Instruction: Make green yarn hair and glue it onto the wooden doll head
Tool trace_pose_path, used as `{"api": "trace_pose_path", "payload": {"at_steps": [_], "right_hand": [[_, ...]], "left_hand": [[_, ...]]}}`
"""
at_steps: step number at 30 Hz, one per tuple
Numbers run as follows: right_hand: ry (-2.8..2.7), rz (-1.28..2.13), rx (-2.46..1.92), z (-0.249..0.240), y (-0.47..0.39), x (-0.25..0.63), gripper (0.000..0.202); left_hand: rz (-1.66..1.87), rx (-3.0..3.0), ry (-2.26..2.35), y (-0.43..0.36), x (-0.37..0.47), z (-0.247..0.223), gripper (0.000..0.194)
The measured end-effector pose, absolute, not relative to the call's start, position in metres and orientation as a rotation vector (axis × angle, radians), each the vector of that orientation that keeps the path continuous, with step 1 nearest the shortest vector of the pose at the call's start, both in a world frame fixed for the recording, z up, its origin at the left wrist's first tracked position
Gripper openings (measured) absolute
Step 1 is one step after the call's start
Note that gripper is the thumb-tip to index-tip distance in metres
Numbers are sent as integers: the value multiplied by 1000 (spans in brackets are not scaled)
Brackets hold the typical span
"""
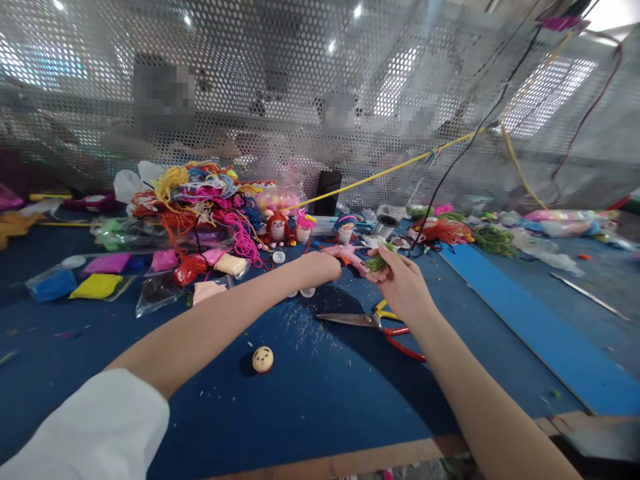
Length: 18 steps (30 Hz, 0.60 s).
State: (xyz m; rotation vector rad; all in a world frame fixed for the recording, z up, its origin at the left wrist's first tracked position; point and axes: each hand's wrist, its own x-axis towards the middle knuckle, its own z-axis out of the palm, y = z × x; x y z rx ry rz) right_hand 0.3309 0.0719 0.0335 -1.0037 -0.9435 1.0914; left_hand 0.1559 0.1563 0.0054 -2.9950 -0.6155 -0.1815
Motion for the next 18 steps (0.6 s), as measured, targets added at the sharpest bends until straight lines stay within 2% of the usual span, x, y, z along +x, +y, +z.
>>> {"api": "trace_pose_path", "payload": {"at_steps": [18], "right_hand": [[-821,1133,-996,35,71,327,30]], "left_hand": [[-304,-2764,-470,162,170,-21,20]]}}
